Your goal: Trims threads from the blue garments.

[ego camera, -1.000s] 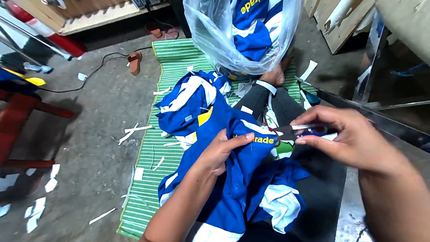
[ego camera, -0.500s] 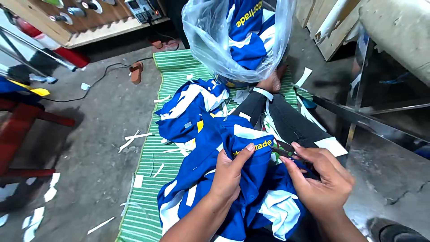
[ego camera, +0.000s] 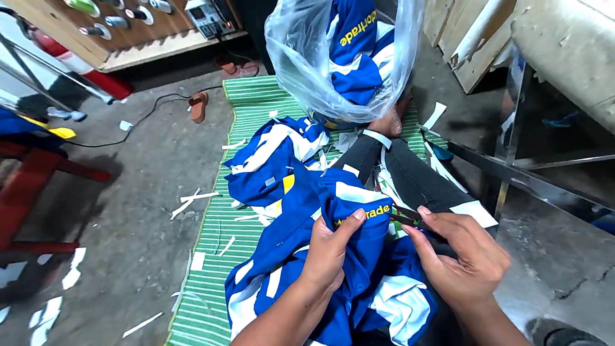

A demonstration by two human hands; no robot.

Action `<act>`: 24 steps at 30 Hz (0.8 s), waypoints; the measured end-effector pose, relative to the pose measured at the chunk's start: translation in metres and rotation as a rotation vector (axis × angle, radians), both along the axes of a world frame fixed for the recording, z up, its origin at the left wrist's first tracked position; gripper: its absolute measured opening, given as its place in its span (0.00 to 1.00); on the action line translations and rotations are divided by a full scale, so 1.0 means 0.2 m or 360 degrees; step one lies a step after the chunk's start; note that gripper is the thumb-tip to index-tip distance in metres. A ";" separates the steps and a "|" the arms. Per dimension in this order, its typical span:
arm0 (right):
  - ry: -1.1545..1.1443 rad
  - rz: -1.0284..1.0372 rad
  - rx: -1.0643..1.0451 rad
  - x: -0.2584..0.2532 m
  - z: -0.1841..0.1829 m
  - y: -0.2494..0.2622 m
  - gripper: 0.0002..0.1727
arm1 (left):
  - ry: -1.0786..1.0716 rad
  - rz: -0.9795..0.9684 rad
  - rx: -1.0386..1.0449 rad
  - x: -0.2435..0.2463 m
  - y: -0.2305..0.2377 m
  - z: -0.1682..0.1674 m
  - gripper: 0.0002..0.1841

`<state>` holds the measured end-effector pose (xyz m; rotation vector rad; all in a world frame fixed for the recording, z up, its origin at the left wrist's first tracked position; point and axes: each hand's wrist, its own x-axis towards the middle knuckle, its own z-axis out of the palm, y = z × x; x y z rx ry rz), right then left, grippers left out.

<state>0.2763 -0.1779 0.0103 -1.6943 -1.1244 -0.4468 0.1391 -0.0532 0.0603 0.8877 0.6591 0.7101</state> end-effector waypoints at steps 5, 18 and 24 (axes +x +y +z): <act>0.0286 0.0182 0.0017 0.00 -0.01 0.02 0.17 | 0.0071 -0.0024 -0.0083 0.00 0.01 0.02 0.08; 0.0245 0.0468 -0.0140 0.10 0.03 0.00 0.15 | 0.0090 -0.0065 -0.0085 0.00 0.03 0.02 0.08; 0.0225 0.0505 -0.0237 0.14 0.07 -0.01 0.16 | 0.0075 -0.0067 -0.0067 0.00 0.02 0.02 0.07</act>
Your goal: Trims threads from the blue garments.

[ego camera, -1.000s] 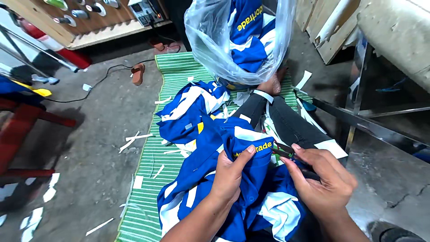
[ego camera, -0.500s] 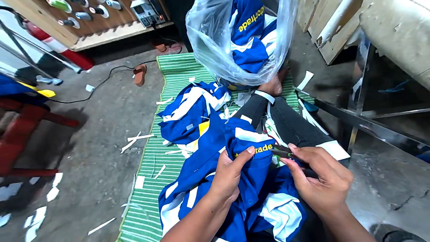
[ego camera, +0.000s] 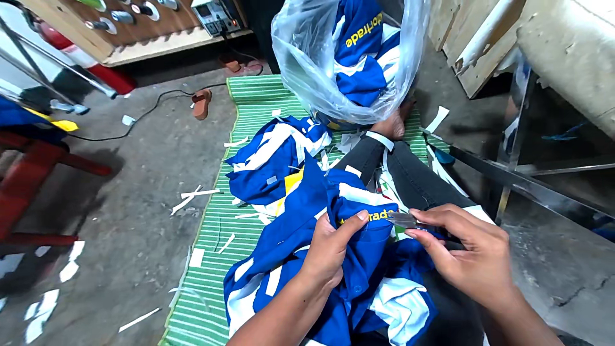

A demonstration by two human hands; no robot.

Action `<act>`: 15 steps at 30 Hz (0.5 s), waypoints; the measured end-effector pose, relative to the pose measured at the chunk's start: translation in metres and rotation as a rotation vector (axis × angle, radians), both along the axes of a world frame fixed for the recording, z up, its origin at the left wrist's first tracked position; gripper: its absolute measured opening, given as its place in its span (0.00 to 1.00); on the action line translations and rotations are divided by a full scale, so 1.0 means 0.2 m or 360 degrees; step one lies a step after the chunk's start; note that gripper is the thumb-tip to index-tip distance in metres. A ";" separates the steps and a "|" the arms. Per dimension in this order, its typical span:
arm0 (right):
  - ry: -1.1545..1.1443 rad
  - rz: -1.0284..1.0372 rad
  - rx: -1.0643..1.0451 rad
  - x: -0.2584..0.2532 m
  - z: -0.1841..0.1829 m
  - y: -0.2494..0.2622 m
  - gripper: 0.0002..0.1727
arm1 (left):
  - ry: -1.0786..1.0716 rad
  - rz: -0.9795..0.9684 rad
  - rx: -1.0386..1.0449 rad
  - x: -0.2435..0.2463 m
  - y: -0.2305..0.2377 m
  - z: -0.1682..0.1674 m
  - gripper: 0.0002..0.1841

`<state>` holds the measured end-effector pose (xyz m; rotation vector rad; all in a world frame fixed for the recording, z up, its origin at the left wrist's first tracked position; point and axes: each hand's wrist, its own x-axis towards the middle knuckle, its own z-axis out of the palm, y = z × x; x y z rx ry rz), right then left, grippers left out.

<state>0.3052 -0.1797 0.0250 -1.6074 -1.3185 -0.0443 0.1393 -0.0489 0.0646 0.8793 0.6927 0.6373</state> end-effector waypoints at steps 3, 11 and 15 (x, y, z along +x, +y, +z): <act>-0.0115 -0.0023 -0.0044 0.01 0.02 -0.01 0.15 | 0.0002 -0.0010 -0.0020 0.00 0.00 0.00 0.07; -0.0259 0.0023 -0.0110 0.05 0.05 -0.02 0.15 | 0.0005 -0.0044 -0.0062 -0.01 0.01 0.00 0.08; -0.0306 0.0017 -0.0150 0.06 0.07 -0.02 0.15 | 0.0008 -0.0047 -0.0092 0.00 0.01 0.00 0.08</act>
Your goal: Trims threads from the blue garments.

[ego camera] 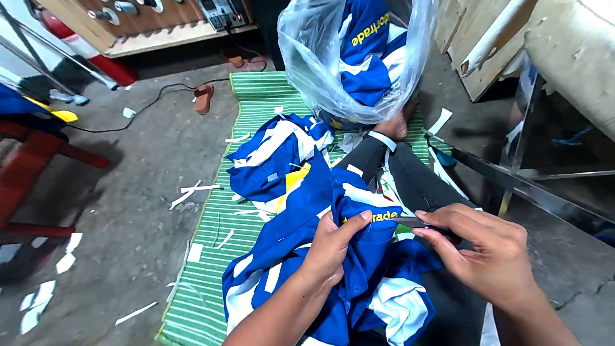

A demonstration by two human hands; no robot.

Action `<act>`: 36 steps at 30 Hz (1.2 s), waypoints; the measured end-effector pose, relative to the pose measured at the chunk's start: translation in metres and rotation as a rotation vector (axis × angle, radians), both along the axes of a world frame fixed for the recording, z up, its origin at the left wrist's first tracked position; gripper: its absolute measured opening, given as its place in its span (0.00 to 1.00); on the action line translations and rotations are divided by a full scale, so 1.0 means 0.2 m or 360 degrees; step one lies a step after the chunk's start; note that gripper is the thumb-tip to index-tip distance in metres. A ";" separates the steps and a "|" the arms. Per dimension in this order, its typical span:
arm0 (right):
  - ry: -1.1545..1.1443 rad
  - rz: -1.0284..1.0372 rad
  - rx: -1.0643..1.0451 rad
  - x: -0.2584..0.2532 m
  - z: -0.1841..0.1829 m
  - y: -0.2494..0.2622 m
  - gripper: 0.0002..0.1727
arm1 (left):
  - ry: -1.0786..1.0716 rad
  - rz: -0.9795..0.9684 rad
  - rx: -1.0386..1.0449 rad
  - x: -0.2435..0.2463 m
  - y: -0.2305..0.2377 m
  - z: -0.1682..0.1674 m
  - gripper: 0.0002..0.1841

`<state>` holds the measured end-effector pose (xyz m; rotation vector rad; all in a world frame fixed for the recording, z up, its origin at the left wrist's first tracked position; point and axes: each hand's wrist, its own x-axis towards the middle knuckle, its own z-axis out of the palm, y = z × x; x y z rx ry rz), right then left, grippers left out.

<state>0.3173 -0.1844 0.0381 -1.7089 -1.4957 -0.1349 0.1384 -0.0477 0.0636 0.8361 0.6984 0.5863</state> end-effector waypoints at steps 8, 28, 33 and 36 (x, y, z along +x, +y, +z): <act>0.0088 -0.0007 -0.0001 0.00 0.00 0.00 0.16 | 0.0008 -0.0006 -0.0055 0.01 0.00 0.01 0.08; -0.0194 -0.0324 0.0211 -0.12 -0.01 0.00 0.16 | -0.0117 0.0071 0.0123 0.01 -0.04 0.01 0.05; -0.0115 -0.0271 0.0240 -0.11 -0.02 0.01 0.16 | -0.0093 0.0058 0.0086 0.01 -0.03 0.02 0.05; 0.0101 -0.0186 0.0251 -0.10 -0.05 0.03 0.17 | -0.0066 -0.0022 0.0021 0.01 -0.04 0.02 0.05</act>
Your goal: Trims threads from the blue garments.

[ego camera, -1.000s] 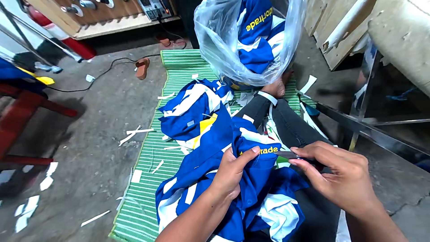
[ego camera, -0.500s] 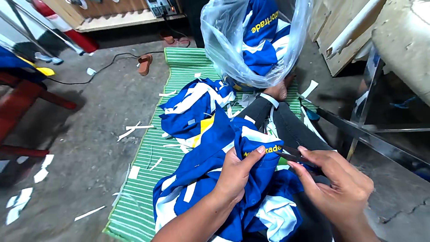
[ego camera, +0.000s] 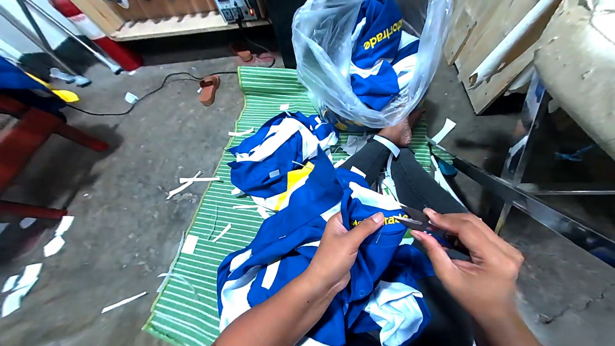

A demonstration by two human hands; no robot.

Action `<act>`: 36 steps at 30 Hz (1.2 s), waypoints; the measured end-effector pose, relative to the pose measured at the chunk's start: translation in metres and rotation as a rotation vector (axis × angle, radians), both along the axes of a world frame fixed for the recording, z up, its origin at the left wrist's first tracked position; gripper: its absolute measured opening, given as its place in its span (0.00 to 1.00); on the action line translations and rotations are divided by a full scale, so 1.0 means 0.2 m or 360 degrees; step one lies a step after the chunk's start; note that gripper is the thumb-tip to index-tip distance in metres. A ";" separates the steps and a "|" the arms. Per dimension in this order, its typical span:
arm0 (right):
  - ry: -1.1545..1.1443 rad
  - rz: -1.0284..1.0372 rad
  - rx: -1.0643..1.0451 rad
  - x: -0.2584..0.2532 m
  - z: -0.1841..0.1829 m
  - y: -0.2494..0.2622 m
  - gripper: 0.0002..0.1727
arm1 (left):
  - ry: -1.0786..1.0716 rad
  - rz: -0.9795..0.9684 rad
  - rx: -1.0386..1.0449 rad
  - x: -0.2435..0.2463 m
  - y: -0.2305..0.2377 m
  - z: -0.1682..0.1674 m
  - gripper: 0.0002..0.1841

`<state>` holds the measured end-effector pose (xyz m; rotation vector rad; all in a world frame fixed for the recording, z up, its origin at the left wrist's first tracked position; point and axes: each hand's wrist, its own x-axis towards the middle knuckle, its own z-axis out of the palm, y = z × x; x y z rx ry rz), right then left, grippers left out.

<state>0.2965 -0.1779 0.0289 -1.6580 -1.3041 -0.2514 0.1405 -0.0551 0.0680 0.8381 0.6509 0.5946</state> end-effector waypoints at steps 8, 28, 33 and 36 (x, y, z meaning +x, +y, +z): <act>-0.0133 -0.0066 -0.0030 0.02 0.01 -0.03 0.16 | -0.0015 0.0041 0.0017 0.01 0.01 -0.01 0.05; -0.0365 -0.0124 -0.0046 0.02 0.03 -0.03 0.14 | -0.0038 0.0059 0.0035 0.01 0.01 -0.01 0.05; -0.0247 -0.0053 -0.0042 0.04 0.02 -0.02 0.15 | -0.0024 0.0049 0.0050 0.01 0.02 -0.01 0.05; -0.0038 0.0015 -0.0080 0.04 0.01 0.00 0.18 | -0.0011 0.0024 0.0051 0.01 0.01 -0.01 0.05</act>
